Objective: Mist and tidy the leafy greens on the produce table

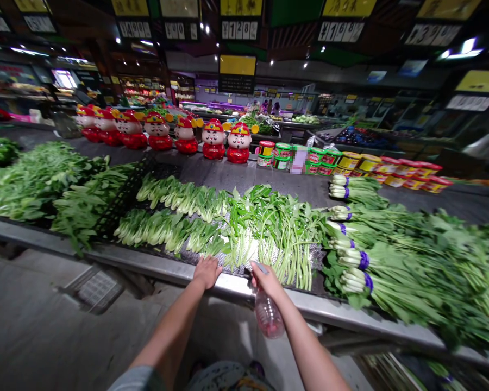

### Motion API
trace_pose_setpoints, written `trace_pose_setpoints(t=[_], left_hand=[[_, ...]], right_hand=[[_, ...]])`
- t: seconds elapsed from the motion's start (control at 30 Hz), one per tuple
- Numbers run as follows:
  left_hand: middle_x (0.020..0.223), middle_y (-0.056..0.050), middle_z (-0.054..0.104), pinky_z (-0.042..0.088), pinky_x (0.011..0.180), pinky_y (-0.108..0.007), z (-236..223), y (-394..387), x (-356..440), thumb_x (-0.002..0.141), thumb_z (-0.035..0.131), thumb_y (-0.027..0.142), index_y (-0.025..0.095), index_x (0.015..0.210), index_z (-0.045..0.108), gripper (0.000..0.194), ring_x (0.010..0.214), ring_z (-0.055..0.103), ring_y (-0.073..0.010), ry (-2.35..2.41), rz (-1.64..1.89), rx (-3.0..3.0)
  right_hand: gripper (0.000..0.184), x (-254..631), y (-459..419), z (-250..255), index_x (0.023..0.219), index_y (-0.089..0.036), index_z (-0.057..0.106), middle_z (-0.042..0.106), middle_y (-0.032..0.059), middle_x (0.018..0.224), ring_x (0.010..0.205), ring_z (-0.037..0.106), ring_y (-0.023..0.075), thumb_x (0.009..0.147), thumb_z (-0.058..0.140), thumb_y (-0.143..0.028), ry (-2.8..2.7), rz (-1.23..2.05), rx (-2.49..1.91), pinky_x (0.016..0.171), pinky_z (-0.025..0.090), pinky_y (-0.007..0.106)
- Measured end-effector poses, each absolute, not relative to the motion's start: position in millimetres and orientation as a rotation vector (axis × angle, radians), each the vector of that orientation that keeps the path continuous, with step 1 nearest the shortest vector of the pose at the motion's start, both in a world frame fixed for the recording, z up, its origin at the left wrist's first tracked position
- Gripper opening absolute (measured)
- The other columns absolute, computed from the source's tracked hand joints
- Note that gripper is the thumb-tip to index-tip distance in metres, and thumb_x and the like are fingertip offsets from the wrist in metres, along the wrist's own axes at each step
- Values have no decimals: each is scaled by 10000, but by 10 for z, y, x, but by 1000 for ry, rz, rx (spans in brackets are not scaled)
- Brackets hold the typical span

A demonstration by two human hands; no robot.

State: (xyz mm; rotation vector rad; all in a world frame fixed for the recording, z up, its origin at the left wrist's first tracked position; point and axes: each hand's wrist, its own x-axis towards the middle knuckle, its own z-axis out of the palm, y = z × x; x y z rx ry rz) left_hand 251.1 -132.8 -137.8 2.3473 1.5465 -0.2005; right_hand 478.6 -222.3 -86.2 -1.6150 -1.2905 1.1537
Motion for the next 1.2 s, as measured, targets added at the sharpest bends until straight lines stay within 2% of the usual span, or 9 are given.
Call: trace_pose_setpoints(t=[0.17,0.4,0.5,0.63,0.7,0.87,1.03,1.1,1.2], left_hand=[[1534,-137,428,107,1221,-497,-1368,-1323,2514,992,200,474,145,1428,467,608,1477,264,-272,1547,-199,2351],[1470,-132,517,174,1210,-494,-1298,-1311,2505,985,255,449,159,1365,526,549,1454,321,-277,1523,-150,2378],[1435,-137,554,156,1222,-475,-1238,-1350,2574,991,250,414,141,1321,557,527,1462,305,-270,1507,-107,2445],[1478,-130,508,180,1223,-463,-1209,-1413,2772,991,262,413,139,1343,536,524,1466,292,-276,1419,-58,2493],[1493,-122,491,186,1221,-471,-1224,-1441,2890,992,268,412,154,1364,519,518,1468,289,-274,1380,-39,2499],[1523,-122,450,157,1228,-480,-1286,-1495,3142,997,251,417,151,1401,483,536,1478,262,-270,1274,-56,2533],[1523,-121,450,148,1229,-492,-1340,-1542,3300,1000,227,433,154,1408,481,555,1480,258,-269,1229,-83,2546],[1529,-118,441,146,1226,-503,-1363,-1554,3335,999,227,440,166,1418,474,558,1481,254,-271,1231,-81,2549],[1534,-115,431,150,1224,-509,-1394,-1560,3356,997,229,453,177,1428,471,565,1481,252,-271,1245,-87,2560]], right_hand=[[581,4808,-2249,-878,602,-221,549,585,-9,502,414,487,147,820,461,-753,-1279,1214,-1613,466,404,282],[621,5095,-2293,-757,655,-197,596,675,43,703,697,611,199,825,426,-770,-1308,1014,-1570,737,467,322],[624,5284,-2318,-681,677,-194,604,684,59,741,731,620,211,839,409,-764,-1256,958,-1583,763,460,335],[639,5502,-2350,-633,676,-193,616,690,71,742,747,631,226,798,439,-794,-1171,847,-1625,774,471,353],[644,5569,-2374,-637,661,-193,616,689,72,723,726,630,222,786,446,-801,-1133,843,-1628,733,484,346],[595,5633,-2454,-680,691,-204,619,649,32,606,528,572,187,746,518,-788,-876,966,-1653,483,447,303],[577,5735,-2502,-646,644,-210,603,617,18,553,475,539,173,759,522,-769,-844,920,-1657,459,438,302],[593,5827,-2509,-586,683,-205,628,670,44,634,541,586,193,770,497,-777,-889,819,-1666,498,460,313],[610,6012,-2508,-459,794,-192,688,733,96,857,820,669,257,775,502,-772,-991,674,-1633,625,507,329]])
